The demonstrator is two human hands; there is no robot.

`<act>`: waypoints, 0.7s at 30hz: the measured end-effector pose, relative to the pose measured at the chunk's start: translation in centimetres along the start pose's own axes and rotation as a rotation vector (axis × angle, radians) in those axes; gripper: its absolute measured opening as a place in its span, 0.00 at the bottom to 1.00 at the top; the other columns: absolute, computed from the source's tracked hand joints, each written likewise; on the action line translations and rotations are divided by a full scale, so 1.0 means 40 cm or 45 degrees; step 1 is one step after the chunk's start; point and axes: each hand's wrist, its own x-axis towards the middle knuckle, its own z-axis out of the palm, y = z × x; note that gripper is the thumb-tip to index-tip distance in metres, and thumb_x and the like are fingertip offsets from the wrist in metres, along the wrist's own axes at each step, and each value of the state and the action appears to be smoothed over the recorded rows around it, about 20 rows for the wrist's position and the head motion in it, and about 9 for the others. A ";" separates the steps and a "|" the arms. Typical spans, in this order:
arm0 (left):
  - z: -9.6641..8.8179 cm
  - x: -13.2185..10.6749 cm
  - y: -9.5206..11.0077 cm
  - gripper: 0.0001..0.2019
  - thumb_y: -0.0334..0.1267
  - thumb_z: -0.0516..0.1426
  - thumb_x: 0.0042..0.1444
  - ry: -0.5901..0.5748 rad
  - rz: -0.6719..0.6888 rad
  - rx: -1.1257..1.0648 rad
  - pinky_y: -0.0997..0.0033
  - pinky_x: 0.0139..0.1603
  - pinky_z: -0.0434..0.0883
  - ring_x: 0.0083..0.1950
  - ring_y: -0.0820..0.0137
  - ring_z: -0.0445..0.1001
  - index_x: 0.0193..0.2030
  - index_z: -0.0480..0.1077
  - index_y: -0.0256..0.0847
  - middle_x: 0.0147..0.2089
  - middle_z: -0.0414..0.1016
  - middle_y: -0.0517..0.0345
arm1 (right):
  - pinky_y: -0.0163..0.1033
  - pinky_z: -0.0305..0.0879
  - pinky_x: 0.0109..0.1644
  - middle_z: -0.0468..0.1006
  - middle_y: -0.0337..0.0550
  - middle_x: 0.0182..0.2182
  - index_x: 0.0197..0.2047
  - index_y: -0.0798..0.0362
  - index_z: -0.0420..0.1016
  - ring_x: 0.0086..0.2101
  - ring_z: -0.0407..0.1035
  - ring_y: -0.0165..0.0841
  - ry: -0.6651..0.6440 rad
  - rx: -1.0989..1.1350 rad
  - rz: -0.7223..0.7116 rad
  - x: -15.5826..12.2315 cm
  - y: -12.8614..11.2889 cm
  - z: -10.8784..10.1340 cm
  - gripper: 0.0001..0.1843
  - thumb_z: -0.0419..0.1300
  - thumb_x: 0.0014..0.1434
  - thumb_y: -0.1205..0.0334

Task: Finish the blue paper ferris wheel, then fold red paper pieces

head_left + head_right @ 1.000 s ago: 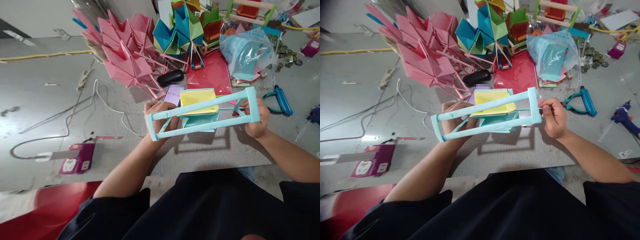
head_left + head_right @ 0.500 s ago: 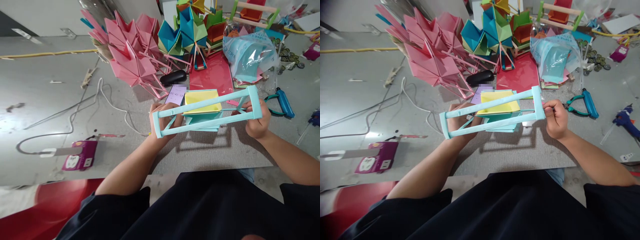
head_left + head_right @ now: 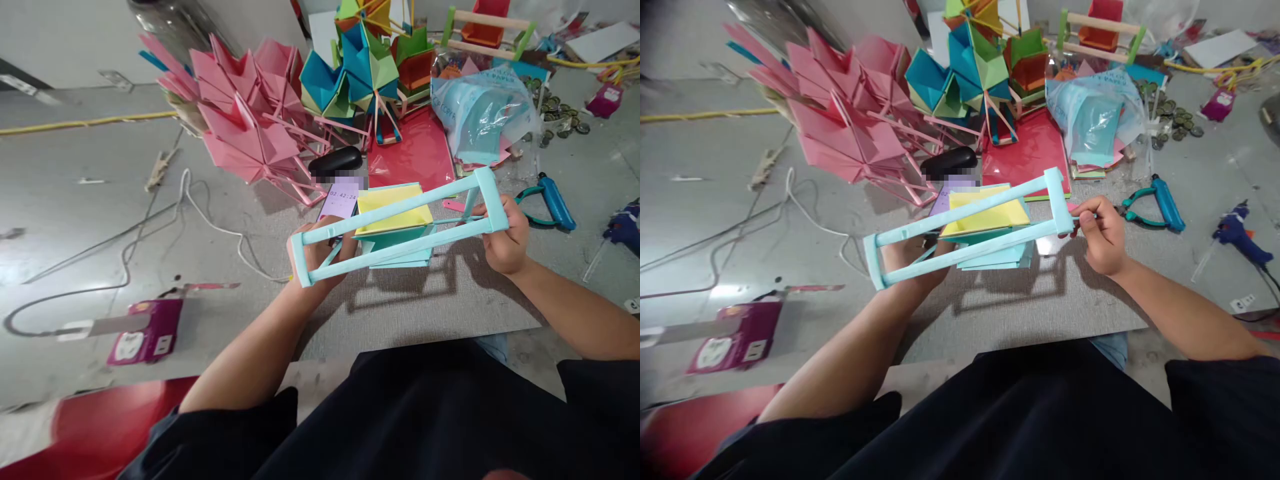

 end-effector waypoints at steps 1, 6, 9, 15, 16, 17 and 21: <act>0.000 0.000 -0.002 0.13 0.49 0.61 0.62 0.024 0.044 0.049 0.64 0.33 0.61 0.29 0.68 0.66 0.32 0.74 0.45 0.29 0.72 0.58 | 0.41 0.74 0.29 0.81 0.37 0.28 0.43 0.46 0.76 0.25 0.77 0.34 -0.011 0.029 0.010 0.000 0.004 -0.002 0.17 0.68 0.75 0.42; -0.004 -0.001 -0.011 0.14 0.49 0.59 0.66 0.080 0.217 0.165 0.66 0.32 0.65 0.28 0.68 0.70 0.35 0.79 0.43 0.29 0.77 0.58 | 0.43 0.78 0.31 0.82 0.39 0.36 0.44 0.42 0.82 0.29 0.79 0.34 -0.018 0.088 0.064 -0.001 0.013 -0.014 0.15 0.72 0.71 0.41; -0.011 -0.002 -0.014 0.15 0.50 0.60 0.68 0.050 0.229 0.132 0.66 0.33 0.68 0.27 0.69 0.71 0.36 0.79 0.43 0.29 0.77 0.59 | 0.44 0.80 0.33 0.84 0.42 0.38 0.46 0.42 0.84 0.30 0.80 0.35 -0.051 0.110 0.127 -0.001 0.000 -0.016 0.18 0.70 0.71 0.37; -0.017 -0.004 -0.019 0.13 0.51 0.62 0.68 0.041 0.294 0.085 0.64 0.38 0.74 0.32 0.66 0.79 0.40 0.80 0.44 0.34 0.84 0.56 | 0.41 0.82 0.37 0.87 0.42 0.38 0.45 0.46 0.86 0.32 0.82 0.34 -0.090 0.116 0.146 0.006 -0.028 -0.009 0.20 0.68 0.74 0.37; -0.016 -0.005 -0.020 0.13 0.51 0.62 0.68 0.045 0.293 0.086 0.64 0.39 0.74 0.32 0.66 0.80 0.40 0.80 0.44 0.34 0.84 0.56 | 0.41 0.82 0.37 0.88 0.42 0.38 0.45 0.46 0.87 0.33 0.82 0.34 -0.093 0.108 0.146 0.006 -0.029 -0.009 0.20 0.68 0.74 0.38; -0.015 -0.005 -0.020 0.13 0.51 0.62 0.67 0.071 0.284 0.090 0.64 0.39 0.75 0.32 0.66 0.80 0.39 0.80 0.44 0.33 0.84 0.57 | 0.41 0.82 0.38 0.88 0.42 0.37 0.45 0.46 0.87 0.33 0.82 0.34 -0.099 0.101 0.147 0.007 -0.030 -0.009 0.20 0.67 0.74 0.38; -0.007 -0.002 -0.018 0.15 0.53 0.62 0.64 0.101 0.184 0.052 0.65 0.34 0.73 0.29 0.66 0.78 0.36 0.78 0.43 0.30 0.83 0.56 | 0.40 0.82 0.39 0.88 0.42 0.36 0.45 0.47 0.88 0.33 0.82 0.33 -0.140 0.091 0.155 0.006 -0.028 -0.013 0.20 0.66 0.75 0.39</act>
